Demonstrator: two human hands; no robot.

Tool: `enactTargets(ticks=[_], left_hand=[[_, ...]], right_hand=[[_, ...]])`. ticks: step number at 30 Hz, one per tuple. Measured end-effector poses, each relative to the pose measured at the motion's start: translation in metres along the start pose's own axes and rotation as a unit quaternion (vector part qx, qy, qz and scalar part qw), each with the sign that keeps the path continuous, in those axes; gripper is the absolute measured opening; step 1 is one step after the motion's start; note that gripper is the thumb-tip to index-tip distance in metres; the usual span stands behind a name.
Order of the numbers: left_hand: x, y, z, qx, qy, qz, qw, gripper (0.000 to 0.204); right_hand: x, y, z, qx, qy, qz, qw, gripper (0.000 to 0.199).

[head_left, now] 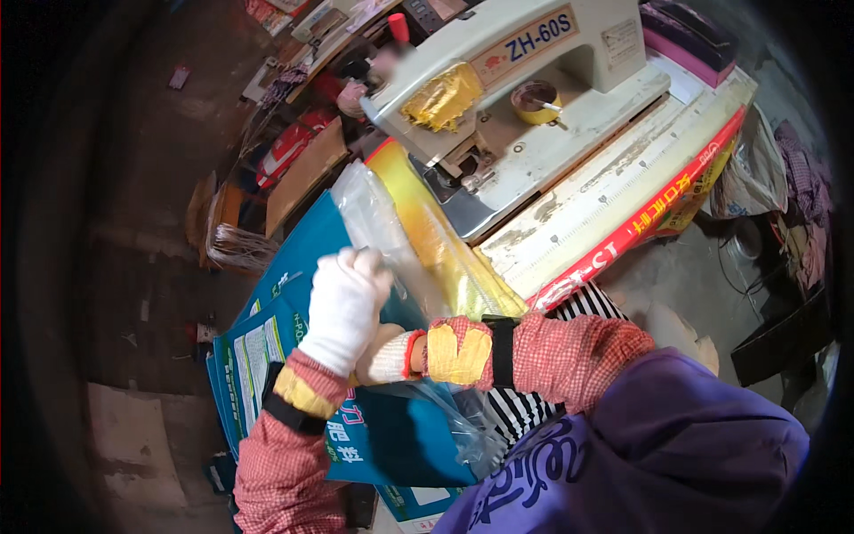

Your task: Using a heat-sealing machine to process plastic fertilizer bags.

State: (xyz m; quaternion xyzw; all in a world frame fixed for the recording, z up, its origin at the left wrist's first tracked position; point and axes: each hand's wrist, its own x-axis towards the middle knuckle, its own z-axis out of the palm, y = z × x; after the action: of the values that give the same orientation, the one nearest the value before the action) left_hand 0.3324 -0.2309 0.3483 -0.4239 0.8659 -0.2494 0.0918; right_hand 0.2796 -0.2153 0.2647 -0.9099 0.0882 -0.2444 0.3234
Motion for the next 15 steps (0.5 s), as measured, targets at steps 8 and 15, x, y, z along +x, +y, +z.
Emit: enactTargets(ticks=[8, 15], left_hand=[[-0.037, -0.038, -0.016, -0.003, -0.036, -0.195, 0.98, 0.023], [0.015, -0.063, -0.019, 0.288, -0.24, -0.213, 0.902, 0.017]], right_hand=[[-0.013, 0.05, -0.001, 0.321, -0.011, 0.151, 0.935, 0.068], [0.004, 0.045, 0.018, -0.01, -0.067, 0.139, 0.988, 0.024]])
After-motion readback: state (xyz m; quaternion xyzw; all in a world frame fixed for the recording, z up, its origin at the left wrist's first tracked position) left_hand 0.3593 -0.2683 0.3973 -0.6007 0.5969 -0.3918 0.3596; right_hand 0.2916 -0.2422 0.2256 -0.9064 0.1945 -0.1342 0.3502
